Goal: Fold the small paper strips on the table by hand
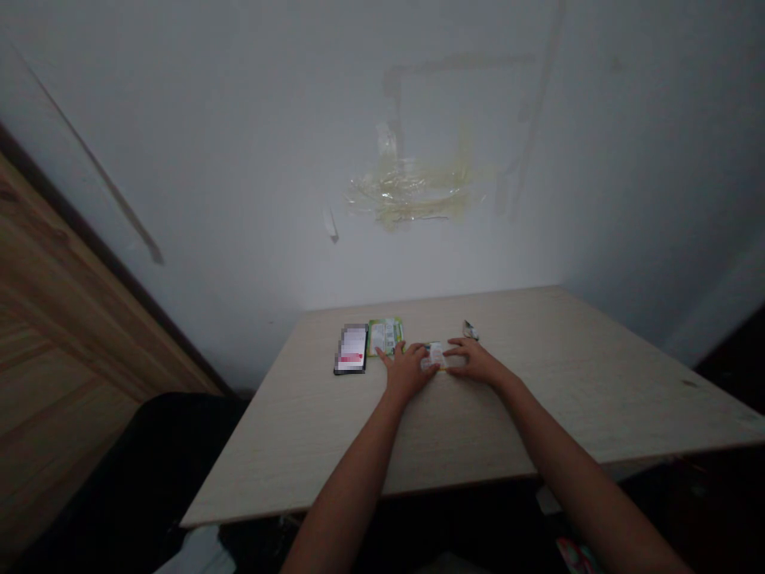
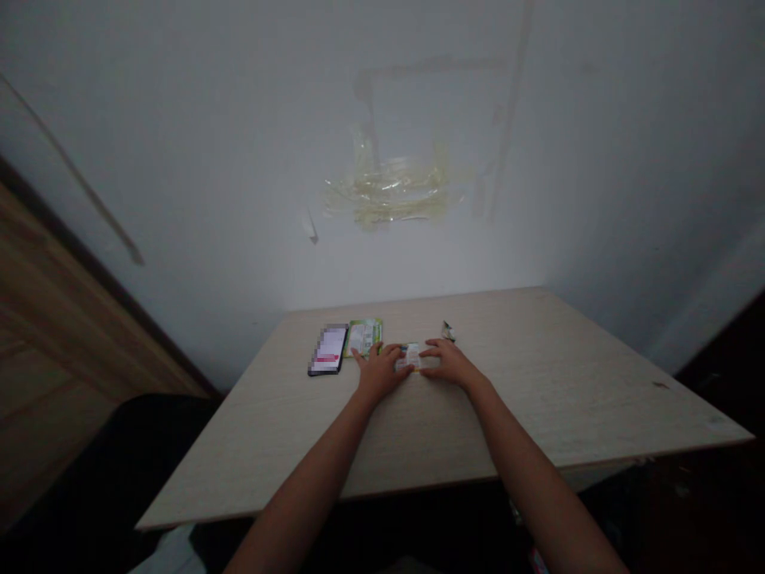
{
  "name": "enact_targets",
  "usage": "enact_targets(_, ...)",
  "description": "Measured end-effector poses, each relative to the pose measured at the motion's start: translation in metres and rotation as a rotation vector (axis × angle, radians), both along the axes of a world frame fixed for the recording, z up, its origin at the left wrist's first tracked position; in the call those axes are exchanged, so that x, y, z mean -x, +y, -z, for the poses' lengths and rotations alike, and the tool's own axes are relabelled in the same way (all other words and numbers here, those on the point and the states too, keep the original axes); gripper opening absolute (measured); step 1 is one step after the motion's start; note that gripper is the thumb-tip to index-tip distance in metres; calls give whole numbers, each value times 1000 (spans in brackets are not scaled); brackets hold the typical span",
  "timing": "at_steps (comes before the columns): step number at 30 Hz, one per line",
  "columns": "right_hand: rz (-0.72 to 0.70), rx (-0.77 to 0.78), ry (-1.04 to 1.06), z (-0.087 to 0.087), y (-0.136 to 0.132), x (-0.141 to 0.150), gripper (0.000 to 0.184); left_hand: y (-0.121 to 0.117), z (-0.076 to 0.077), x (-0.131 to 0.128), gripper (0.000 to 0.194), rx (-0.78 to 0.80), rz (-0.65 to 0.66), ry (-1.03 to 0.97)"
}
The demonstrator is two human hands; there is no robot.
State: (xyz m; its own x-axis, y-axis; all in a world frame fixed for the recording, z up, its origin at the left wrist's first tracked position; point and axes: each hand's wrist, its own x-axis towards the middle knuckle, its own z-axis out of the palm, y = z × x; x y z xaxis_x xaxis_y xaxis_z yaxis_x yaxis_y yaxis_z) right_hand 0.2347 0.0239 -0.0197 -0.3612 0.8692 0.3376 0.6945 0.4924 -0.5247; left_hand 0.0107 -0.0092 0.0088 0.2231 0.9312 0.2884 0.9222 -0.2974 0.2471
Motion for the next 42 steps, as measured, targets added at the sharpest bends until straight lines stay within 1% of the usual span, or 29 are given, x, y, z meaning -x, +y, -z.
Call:
enact_targets(5, -3, -7, 34, -3, -2, 0, 33, 1, 2, 1, 39, -10, 12, -18)
enact_targets(9, -26, -28, 53, -6, -2, 0, 14, 1, 1, 0, 39, 8, -5, -5)
enact_targets(11, -35, -51, 61, -5, -1, 1, 10, 1, 1, -1, 40, 10, -15, 0)
enact_targets(19, 26, -79, 52, 2, 6, 3, 13, 1, 0, 0, 40, 2, 5, 4)
enact_targets(24, 98, -83, 11, 0, 5, 9, 13, 1, 1, 1, 40, -8, 12, 0)
enact_targets(29, 134, -96, -16, -2, 7, 14, 14, 1, 2, 0, 39, -10, 5, 0)
enact_targets(36, 168, -123, -62, -1, 12, 16, 21, 2, 1, 0, 40, 9, 1, -3)
enact_targets(42, 220, -128, -122, -7, 12, 21, 25, 2, 1, 0, 39, 5, 0, 1)
